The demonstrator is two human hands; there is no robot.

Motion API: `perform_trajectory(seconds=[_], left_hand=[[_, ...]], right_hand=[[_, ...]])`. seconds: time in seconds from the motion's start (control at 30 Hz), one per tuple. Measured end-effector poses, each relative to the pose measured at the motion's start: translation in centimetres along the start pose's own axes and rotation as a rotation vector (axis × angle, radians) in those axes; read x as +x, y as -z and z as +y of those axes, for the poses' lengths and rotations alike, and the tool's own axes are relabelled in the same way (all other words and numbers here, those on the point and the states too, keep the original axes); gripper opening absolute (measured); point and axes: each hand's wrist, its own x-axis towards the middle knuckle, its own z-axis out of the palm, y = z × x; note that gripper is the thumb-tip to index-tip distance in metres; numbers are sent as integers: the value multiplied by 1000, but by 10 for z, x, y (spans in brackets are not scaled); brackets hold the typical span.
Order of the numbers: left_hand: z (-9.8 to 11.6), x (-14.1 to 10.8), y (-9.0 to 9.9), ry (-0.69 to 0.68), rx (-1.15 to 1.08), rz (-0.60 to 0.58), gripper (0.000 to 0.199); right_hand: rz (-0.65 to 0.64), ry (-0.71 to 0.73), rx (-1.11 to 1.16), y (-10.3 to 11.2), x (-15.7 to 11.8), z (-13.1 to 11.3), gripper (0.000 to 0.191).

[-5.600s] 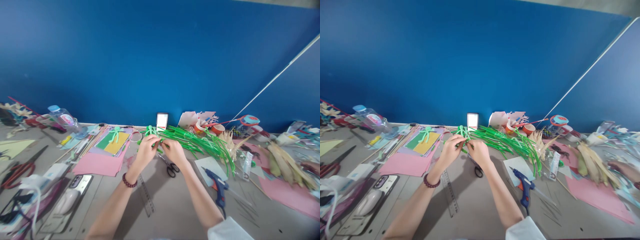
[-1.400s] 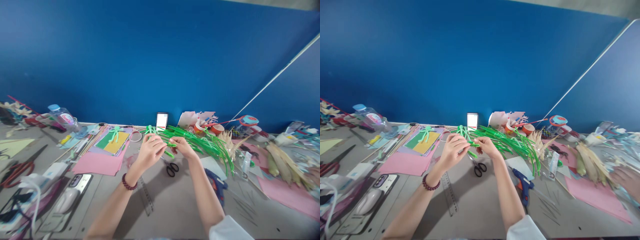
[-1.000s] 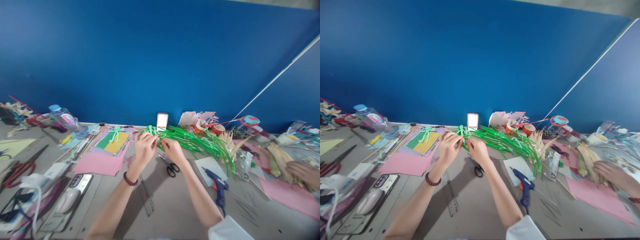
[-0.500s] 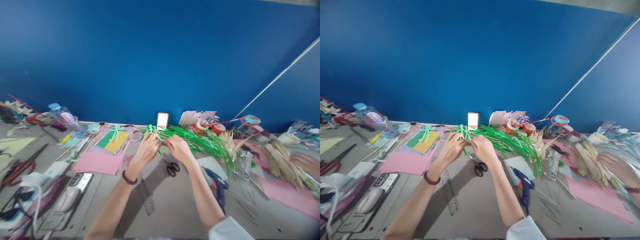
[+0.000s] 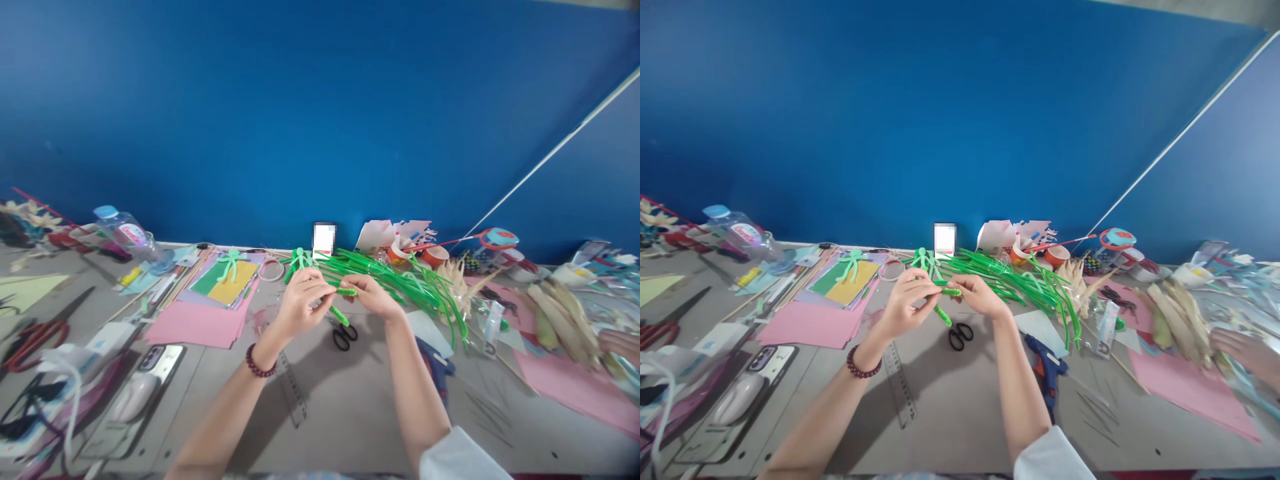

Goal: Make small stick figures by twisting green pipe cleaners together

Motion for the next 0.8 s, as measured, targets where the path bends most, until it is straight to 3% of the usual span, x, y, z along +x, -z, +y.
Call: perform_trajectory(seconds=[0.2,0.3,0.37,0.57,0.8], left_hand=[[-9,-3,-8,136,140,218,7],[-15,-5,-9,167,241,229,8],[-17,-6,-10,166,301,216,9],[-22,-9,-13,98,441,50,14],[-28,-6,-11,-46,457,-224,23]], right_hand=[[242,29,83,-33,19,17,34],[372,31,-88,-45,22,19,33],[372,55,-254,-48,21,16,33],[372,24,-815,-52,18,5,26],[281,-8,-984,-51,16,3,20]])
